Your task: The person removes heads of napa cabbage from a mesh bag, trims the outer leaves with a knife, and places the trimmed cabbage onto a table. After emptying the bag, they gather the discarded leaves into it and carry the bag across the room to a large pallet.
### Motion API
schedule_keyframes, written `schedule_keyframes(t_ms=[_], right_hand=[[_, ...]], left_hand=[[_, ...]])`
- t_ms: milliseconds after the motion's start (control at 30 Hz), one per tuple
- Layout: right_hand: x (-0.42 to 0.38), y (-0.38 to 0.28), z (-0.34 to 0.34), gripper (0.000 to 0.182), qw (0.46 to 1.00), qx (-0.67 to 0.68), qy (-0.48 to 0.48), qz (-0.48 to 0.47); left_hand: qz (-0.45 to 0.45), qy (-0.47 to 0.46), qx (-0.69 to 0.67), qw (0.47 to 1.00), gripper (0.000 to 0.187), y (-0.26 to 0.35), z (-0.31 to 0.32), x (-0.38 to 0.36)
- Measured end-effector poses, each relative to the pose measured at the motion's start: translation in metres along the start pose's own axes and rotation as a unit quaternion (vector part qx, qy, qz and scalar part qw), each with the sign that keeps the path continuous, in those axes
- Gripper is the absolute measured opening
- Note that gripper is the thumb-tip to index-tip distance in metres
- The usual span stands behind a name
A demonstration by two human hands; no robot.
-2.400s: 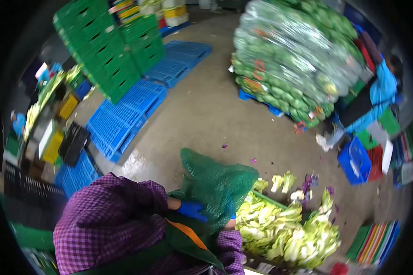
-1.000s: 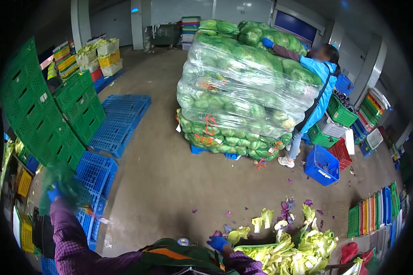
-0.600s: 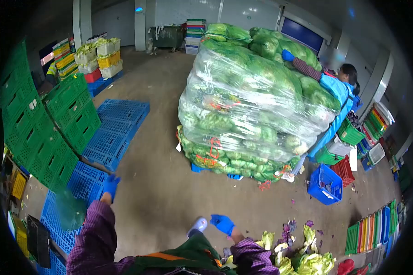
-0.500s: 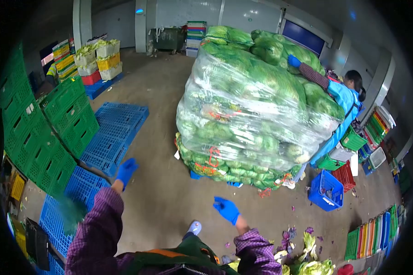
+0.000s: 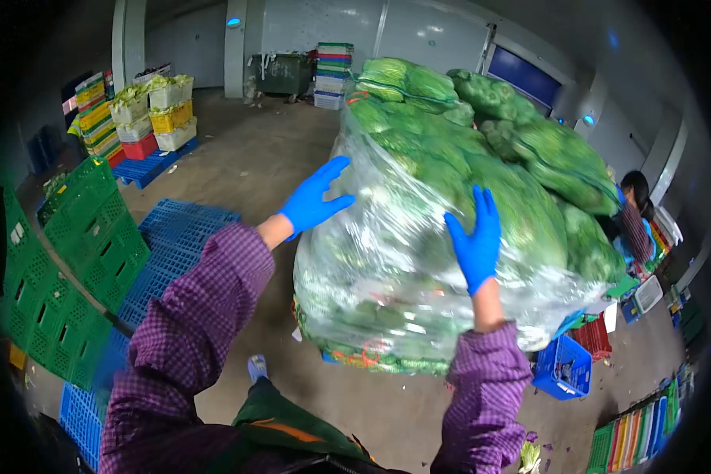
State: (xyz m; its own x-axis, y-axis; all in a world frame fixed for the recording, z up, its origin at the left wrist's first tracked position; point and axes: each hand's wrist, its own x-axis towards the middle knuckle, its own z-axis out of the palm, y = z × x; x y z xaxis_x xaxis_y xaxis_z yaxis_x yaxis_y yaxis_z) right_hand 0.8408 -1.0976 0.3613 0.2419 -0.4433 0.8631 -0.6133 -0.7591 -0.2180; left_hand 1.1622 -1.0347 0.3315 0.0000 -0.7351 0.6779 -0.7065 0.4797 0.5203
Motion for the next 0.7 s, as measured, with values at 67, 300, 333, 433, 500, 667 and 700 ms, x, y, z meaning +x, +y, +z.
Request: schedule_keyframes(t_ms=[67, 300, 333, 433, 500, 667, 700], right_hand=[[0.011, 0.008, 0.022, 0.056, 1.0, -0.012, -0.02, 0.017], [0.092, -0.036, 0.106, 0.032, 0.974, -0.09, -0.176, 0.112], [0.101, -0.044, 0.122, 0.03, 0.966, -0.097, -0.201, 0.126], [0.117, -0.06, 0.146, 0.026, 0.954, -0.102, -0.216, 0.181], [0.119, -0.066, 0.15, 0.026, 0.952, -0.144, -0.21, 0.169], [0.119, -0.085, 0.193, 0.024, 0.854, -0.387, -0.177, 0.301], [0.121, -0.091, 0.215, 0.024, 0.849, -0.39, -0.175, 0.309]], left_hand=[[0.05, 0.01, 0.001, 0.999, 0.07, -0.036, 0.0, 0.046], [0.201, -0.071, -0.024, 0.977, 0.068, -0.182, 0.004, 0.16], [0.204, -0.105, -0.046, 0.972, 0.068, -0.2, -0.002, 0.162], [0.227, -0.164, -0.143, 0.949, 0.066, -0.263, -0.003, 0.149], [0.212, -0.199, -0.171, 0.941, 0.066, -0.306, -0.003, 0.135], [0.161, -0.258, -0.221, 0.927, 0.046, -0.412, 0.014, 0.136], [0.157, -0.269, -0.226, 0.923, 0.042, -0.43, 0.014, 0.146]])
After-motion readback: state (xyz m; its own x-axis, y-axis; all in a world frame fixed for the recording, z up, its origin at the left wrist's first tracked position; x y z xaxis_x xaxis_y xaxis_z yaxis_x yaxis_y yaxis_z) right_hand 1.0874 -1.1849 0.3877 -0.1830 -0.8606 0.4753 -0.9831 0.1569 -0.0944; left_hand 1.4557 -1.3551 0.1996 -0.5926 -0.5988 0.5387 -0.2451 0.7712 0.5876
